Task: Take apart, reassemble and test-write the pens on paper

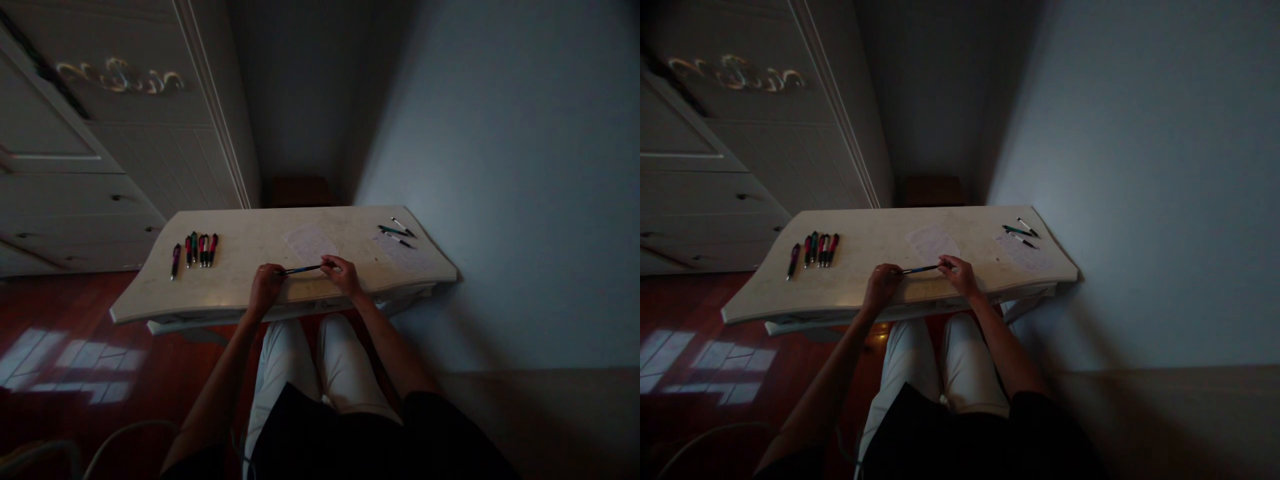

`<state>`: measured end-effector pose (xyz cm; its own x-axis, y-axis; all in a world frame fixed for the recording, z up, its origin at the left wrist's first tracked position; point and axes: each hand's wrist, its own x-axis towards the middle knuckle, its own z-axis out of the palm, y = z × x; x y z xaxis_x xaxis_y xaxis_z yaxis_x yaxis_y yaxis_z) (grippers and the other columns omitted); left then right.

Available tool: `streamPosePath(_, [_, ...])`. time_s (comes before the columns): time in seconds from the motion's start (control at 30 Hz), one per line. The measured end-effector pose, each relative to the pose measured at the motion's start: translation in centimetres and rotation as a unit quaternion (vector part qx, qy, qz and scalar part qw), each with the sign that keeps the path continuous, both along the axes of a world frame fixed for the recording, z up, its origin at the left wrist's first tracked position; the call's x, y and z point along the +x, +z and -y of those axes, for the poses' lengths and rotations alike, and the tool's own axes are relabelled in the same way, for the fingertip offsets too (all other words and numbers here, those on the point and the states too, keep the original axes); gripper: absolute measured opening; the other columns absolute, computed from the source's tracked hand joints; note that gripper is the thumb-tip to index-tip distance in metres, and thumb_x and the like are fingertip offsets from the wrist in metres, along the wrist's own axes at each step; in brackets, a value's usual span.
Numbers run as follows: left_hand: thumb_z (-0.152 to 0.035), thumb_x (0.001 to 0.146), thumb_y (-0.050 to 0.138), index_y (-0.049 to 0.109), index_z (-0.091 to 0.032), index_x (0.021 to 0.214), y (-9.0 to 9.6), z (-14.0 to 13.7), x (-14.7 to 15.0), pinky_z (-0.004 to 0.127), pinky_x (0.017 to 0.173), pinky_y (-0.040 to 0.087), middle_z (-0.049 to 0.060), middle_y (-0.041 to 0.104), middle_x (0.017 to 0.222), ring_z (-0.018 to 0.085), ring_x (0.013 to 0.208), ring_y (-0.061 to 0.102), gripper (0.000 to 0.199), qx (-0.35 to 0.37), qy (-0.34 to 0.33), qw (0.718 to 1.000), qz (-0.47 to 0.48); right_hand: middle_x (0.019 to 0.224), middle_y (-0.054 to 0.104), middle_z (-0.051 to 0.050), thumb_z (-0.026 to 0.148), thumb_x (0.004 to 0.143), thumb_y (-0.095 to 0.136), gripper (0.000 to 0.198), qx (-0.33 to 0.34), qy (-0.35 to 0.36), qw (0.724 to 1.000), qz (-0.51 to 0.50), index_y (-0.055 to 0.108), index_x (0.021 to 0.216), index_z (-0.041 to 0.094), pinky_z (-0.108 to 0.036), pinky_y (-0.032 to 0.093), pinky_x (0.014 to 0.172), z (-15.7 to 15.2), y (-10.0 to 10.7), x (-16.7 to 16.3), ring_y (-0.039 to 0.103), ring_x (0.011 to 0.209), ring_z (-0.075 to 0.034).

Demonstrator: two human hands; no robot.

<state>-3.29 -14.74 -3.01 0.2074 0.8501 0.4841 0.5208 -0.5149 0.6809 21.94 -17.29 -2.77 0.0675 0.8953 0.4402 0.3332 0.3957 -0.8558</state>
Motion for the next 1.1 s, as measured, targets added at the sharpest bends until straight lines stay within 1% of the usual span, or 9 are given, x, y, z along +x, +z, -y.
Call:
streamPosePath(0.1, [-0.021, 0.079, 0.062, 0.063, -0.021, 0.089, -0.1, 0.2, -0.2, 0.037, 0.083, 0.05, 0.007, 0.067, 0.092, 0.022, 0.09, 0.061, 0.01, -0.013, -0.018, 0.999, 0.026, 0.093, 0.076, -0.007, 0.039, 0.081, 0.07, 0.031, 0.003, 0.003, 1.0, 0.006, 0.073, 0.106, 0.021, -0.033, 0.057, 0.079, 0.0, 0.0, -0.1, 0.071, 0.08, -0.02])
streamPosePath(0.23, [-0.028, 0.079, 0.065, 0.058, -0.02, 0.115, 0.2, 0.5, 0.0, 0.037, 0.085, 0.051, 0.01, 0.065, 0.111, 0.023, 0.104, 0.061, 0.038, -0.019, -0.033, 0.998, 0.052, 0.093, 0.076, -0.006, 0.038, 0.081, 0.07, 0.031, 0.008, -0.011, 1.0, 0.0, 0.072, 0.106, 0.021, -0.033, 0.057, 0.08, 0.0, -0.1, 0.0, 0.071, 0.081, -0.02])
streamPosePath(0.3, [-0.033, 0.079, 0.068, 0.055, -0.019, 0.121, 0.4, 0.6, 0.2, 0.039, 0.087, 0.051, 0.011, 0.064, 0.116, 0.025, 0.108, 0.06, 0.046, -0.019, -0.021, 0.999, 0.042, 0.093, 0.076, -0.006, 0.038, 0.081, 0.07, 0.031, 0.009, -0.018, 1.0, 0.002, 0.072, 0.106, 0.021, -0.033, 0.057, 0.08, 0.0, -0.1, 0.0, 0.071, 0.082, -0.02])
streamPosePath(0.37, [-0.037, 0.08, 0.069, 0.058, -0.019, 0.118, 0.6, 0.6, 0.4, 0.042, 0.092, 0.049, 0.012, 0.063, 0.116, 0.027, 0.11, 0.059, 0.044, -0.004, 0.001, 1.0, 0.019, 0.093, 0.076, -0.006, 0.039, 0.081, 0.07, 0.031, 0.01, -0.021, 1.0, 0.005, 0.072, 0.106, 0.021, -0.033, 0.057, 0.081, 0.0, -0.1, 0.1, 0.07, 0.082, -0.019])
streamPosePath(0.47, [-0.04, 0.086, 0.063, 0.065, -0.019, 0.105, 0.7, 0.6, 0.7, 0.045, 0.097, 0.046, 0.013, 0.064, 0.114, 0.029, 0.111, 0.056, 0.029, 0.024, 0.029, 0.999, -0.018, 0.093, 0.076, -0.006, 0.039, 0.081, 0.07, 0.032, 0.015, -0.032, 0.999, -0.001, 0.072, 0.106, 0.021, -0.033, 0.057, 0.081, 0.0, -0.1, 0.1, 0.07, 0.082, -0.019])
streamPosePath(0.57, [-0.039, 0.092, 0.054, 0.069, -0.019, 0.09, 0.5, 0.3, 0.9, 0.046, 0.093, 0.047, 0.013, 0.066, 0.107, 0.028, 0.104, 0.057, 0.025, 0.029, 0.03, 0.998, -0.042, 0.091, 0.076, -0.006, 0.04, 0.082, 0.069, 0.031, 0.02, -0.039, 0.999, -0.009, 0.072, 0.106, 0.02, -0.033, 0.057, 0.081, 0.0, -0.1, 0.1, 0.07, 0.082, -0.019])
streamPosePath(0.8, [-0.027, 0.081, 0.065, 0.067, -0.022, 0.088, 0.4, 0.2, 0.1, 0.038, 0.087, 0.05, 0.008, 0.069, 0.094, 0.023, 0.092, 0.062, 0.009, -0.004, 0.006, 1.0, 0.019, 0.093, 0.076, -0.007, 0.041, 0.082, 0.069, 0.032, 0.013, -0.013, 1.0, 0.022, 0.072, 0.107, 0.021, -0.034, 0.057, 0.081, 0.0, -0.2, 0.0, 0.07, 0.08, -0.02])
streamPosePath(0.93, [-0.024, 0.08, 0.063, 0.067, -0.023, 0.095, 0.6, 0.6, -0.1, 0.036, 0.084, 0.051, 0.006, 0.069, 0.098, 0.022, 0.09, 0.063, 0.016, -0.035, -0.019, 0.998, 0.039, 0.092, 0.076, -0.007, 0.042, 0.083, 0.069, 0.032, 0.016, -0.007, 0.999, 0.031, 0.072, 0.107, 0.021, -0.033, 0.057, 0.08, 0.1, -0.2, 0.0, 0.07, 0.079, -0.02])
streamPosePath(1.1, [-0.037, 0.078, 0.07, 0.058, -0.019, 0.12, 0.7, 0.8, 0.3, 0.037, 0.086, 0.052, 0.011, 0.065, 0.118, 0.026, 0.11, 0.059, 0.047, -0.018, -0.009, 0.998, 0.056, 0.092, 0.076, -0.007, 0.042, 0.083, 0.069, 0.032, 0.016, -0.022, 0.999, 0.019, 0.072, 0.106, 0.021, -0.033, 0.057, 0.081, 0.2, -0.1, 0.0, 0.071, 0.081, -0.02])
